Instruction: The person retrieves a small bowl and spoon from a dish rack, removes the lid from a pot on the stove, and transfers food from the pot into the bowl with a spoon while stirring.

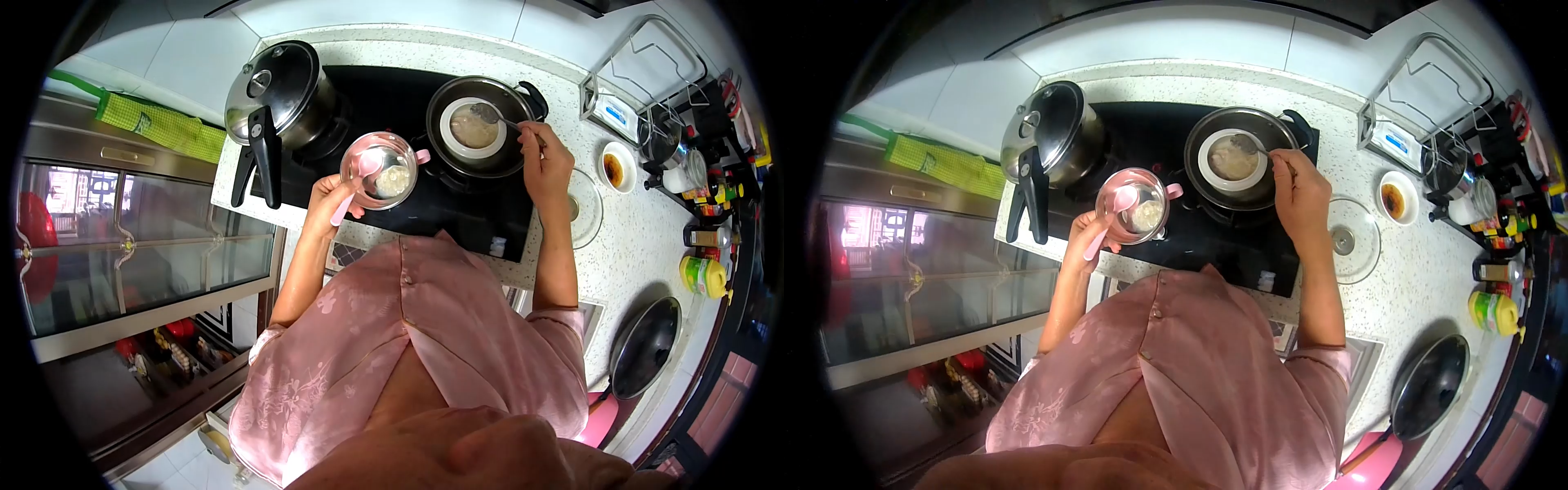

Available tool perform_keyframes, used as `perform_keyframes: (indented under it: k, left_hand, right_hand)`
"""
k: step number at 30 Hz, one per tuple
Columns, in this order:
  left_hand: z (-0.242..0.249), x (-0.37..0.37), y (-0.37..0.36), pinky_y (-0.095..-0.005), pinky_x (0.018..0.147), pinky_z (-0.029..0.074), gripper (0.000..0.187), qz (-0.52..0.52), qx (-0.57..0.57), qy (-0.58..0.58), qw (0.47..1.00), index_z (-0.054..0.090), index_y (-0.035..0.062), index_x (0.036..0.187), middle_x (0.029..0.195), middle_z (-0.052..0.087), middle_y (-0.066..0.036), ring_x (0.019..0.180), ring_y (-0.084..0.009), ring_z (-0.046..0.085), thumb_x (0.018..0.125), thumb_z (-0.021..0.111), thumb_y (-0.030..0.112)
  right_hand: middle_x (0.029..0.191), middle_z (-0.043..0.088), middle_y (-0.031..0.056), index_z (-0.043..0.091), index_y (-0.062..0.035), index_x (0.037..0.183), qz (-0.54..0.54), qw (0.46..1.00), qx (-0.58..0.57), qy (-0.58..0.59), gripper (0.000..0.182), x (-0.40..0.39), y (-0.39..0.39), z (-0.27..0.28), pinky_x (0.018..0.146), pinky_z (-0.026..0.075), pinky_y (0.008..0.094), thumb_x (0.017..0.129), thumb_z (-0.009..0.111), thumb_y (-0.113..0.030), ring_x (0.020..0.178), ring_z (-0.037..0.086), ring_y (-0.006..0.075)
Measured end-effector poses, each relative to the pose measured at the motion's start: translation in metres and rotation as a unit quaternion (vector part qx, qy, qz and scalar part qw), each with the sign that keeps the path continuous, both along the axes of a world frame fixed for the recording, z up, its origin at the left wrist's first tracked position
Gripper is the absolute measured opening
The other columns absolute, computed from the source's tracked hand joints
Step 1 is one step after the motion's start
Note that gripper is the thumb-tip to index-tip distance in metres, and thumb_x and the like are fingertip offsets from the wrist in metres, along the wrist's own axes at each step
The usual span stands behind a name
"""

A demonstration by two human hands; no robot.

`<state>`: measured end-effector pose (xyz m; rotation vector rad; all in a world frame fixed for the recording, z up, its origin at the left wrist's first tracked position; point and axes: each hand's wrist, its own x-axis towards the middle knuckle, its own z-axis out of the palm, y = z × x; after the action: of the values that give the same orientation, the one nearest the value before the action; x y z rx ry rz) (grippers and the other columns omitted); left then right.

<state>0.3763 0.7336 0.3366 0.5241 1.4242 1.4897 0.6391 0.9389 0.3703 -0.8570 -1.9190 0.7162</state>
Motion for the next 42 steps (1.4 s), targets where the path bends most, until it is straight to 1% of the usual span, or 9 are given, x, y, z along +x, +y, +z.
perform_keyframes:
  k: [3,11,13,17,20,23,30,37,42]
  left_hand:
    - [0.002,0.002,0.001,-0.0196,0.039,0.045,0.019,-0.001,0.006,-0.006,1.000,0.062,0.0001,0.072,0.064,0.064,-0.009,0.043,-0.0105,0.057,0.081,0.063,0.017]
    - [-0.002,-0.001,-0.005,-0.0201,0.040,0.048,0.020,-0.002,0.001,-0.006,1.000,0.062,-0.0012,0.073,0.064,0.063,-0.009,0.044,-0.0113,0.057,0.082,0.061,0.017]
    - [-0.003,-0.002,-0.006,-0.0205,0.041,0.050,0.022,-0.007,-0.004,-0.005,1.000,0.061,-0.0028,0.075,0.067,0.064,-0.011,0.046,-0.0124,0.058,0.083,0.060,0.017]
    - [0.000,0.002,-0.003,-0.0191,0.039,0.045,0.018,0.002,-0.003,-0.008,1.000,0.063,0.0012,0.073,0.062,0.063,-0.007,0.042,-0.0093,0.056,0.081,0.063,0.017]
    - [0.005,0.004,-0.001,-0.0187,0.040,0.045,0.018,-0.003,0.000,0.007,1.000,0.063,0.0008,0.074,0.064,0.064,-0.008,0.043,-0.0089,0.056,0.081,0.064,0.018]
    - [0.010,0.005,0.002,-0.0182,0.040,0.045,0.019,-0.008,0.001,0.024,1.000,0.063,0.0003,0.076,0.064,0.064,-0.008,0.043,-0.0086,0.056,0.080,0.065,0.019]
    - [0.016,0.005,0.016,-0.0192,0.040,0.045,0.023,-0.038,-0.004,0.053,0.998,0.061,0.0003,0.073,0.063,0.063,-0.009,0.045,-0.0109,0.057,0.081,0.064,0.021]
    - [0.027,0.011,0.036,-0.0188,0.038,0.042,0.024,-0.044,-0.018,0.069,0.996,0.059,0.0032,0.066,0.055,0.059,-0.004,0.041,-0.0077,0.053,0.078,0.068,0.021]
    - [0.026,0.014,0.035,-0.0188,0.039,0.042,0.021,-0.051,-0.019,0.064,0.996,0.062,0.0019,0.069,0.057,0.059,-0.004,0.041,-0.0075,0.053,0.078,0.067,0.021]
  right_hand:
    - [0.069,0.060,0.0139,0.059,-0.0030,0.087,-0.047,0.999,0.023,0.009,0.005,-0.004,-0.006,-0.015,0.051,0.045,0.0293,0.084,0.056,-0.005,0.057,0.060,0.0260]
    - [0.068,0.059,0.0149,0.057,-0.0022,0.086,-0.066,0.996,0.052,0.006,0.004,-0.011,-0.014,-0.036,0.052,0.045,0.0309,0.085,0.054,-0.005,0.059,0.060,0.0284]
    - [0.063,0.059,0.0089,0.058,-0.0015,0.088,-0.059,0.998,0.027,-0.002,0.008,-0.012,-0.016,-0.043,0.050,0.043,0.0228,0.088,0.052,-0.007,0.052,0.056,0.0129]
    - [0.063,0.058,0.0074,0.058,-0.0014,0.088,-0.054,0.998,0.019,0.006,0.009,-0.021,-0.013,-0.057,0.050,0.042,0.0221,0.089,0.052,-0.008,0.053,0.055,0.0109]
    - [0.061,0.057,0.0101,0.057,-0.0018,0.084,-0.067,0.995,-0.032,0.068,0.006,-0.023,-0.013,-0.055,0.047,0.043,0.0265,0.087,0.053,-0.006,0.049,0.056,0.0168]
    - [0.065,0.059,0.0039,0.059,-0.0029,0.088,-0.100,0.966,-0.168,0.171,0.015,-0.017,-0.014,-0.053,0.044,0.040,0.0194,0.092,0.049,-0.014,0.051,0.050,0.0062]
    - [0.066,0.059,0.0073,0.057,-0.0006,0.089,-0.078,0.880,-0.318,0.344,0.019,0.001,-0.008,-0.054,0.045,0.042,0.0219,0.093,0.049,-0.017,0.051,0.051,0.0103]
    - [0.066,0.059,0.0071,0.057,-0.0004,0.088,-0.067,0.882,-0.306,0.353,0.019,0.003,-0.007,-0.045,0.045,0.042,0.0213,0.093,0.049,-0.017,0.048,0.049,0.0101]
    - [0.065,0.060,0.0053,0.057,-0.0022,0.087,-0.088,0.956,-0.189,0.207,0.013,-0.014,-0.019,-0.047,0.046,0.041,0.0217,0.091,0.051,-0.013,0.052,0.053,0.0084]
